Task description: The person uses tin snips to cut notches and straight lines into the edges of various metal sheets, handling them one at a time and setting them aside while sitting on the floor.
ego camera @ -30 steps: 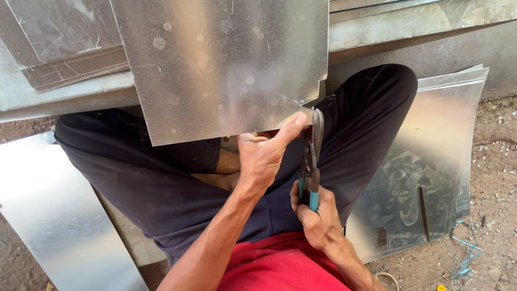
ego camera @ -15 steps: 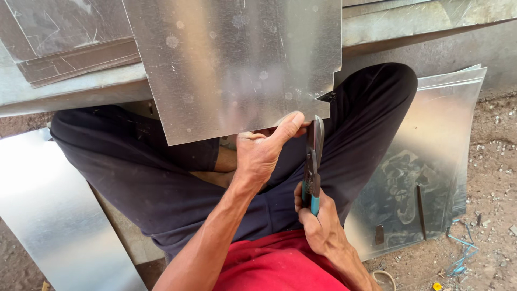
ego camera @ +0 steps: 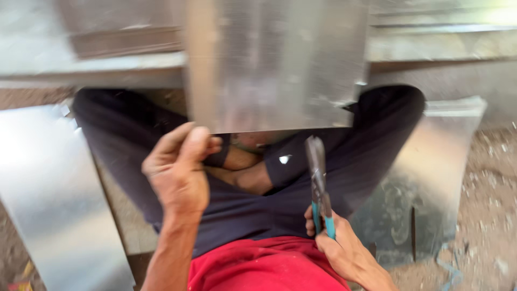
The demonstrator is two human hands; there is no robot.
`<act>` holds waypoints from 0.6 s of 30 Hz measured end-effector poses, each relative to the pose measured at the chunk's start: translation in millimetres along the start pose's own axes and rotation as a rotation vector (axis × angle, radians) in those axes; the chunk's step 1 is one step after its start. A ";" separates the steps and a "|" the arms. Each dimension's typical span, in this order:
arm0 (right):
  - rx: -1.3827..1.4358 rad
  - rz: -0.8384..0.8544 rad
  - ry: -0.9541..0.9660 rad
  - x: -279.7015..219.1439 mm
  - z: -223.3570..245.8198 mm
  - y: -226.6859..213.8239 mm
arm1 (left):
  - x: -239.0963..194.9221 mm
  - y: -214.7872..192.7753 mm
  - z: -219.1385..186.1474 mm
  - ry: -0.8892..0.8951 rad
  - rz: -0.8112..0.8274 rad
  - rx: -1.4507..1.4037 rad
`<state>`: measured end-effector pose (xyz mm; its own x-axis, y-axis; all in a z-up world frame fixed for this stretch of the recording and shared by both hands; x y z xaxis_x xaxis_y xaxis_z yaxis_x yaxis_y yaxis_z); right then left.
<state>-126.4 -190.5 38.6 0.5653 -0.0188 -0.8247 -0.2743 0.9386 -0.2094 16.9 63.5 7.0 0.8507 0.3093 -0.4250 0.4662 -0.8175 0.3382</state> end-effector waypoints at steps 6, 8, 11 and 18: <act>-0.165 0.217 0.033 23.7 39.3 16.5 | -10.5 -14.5 34.8 -0.186 0.107 0.005; -0.217 0.217 -0.043 32.3 53.1 20.4 | -9.9 -11.8 36.9 -0.190 0.126 -0.074; -0.309 0.202 -0.063 36.6 68.4 21.1 | -8.4 -10.6 27.4 -0.175 0.125 -0.130; -0.494 0.121 -0.026 43.9 80.1 16.6 | -7.1 -10.9 24.1 -0.230 0.064 -0.103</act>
<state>-43.8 -148.1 41.1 0.5242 0.0944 -0.8464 -0.6708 0.6581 -0.3420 0.0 58.5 -13.9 0.8073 0.1302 -0.5756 0.4452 -0.7746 0.4492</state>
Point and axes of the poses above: each hand's wrist, its own x-axis towards the middle knuckle, its own y-axis out of the palm, z = x × y, the point moved 2 cm from there along x, towards the middle knuckle, and after that the axes turned 3 degrees about -z, right-handed, at the moved point
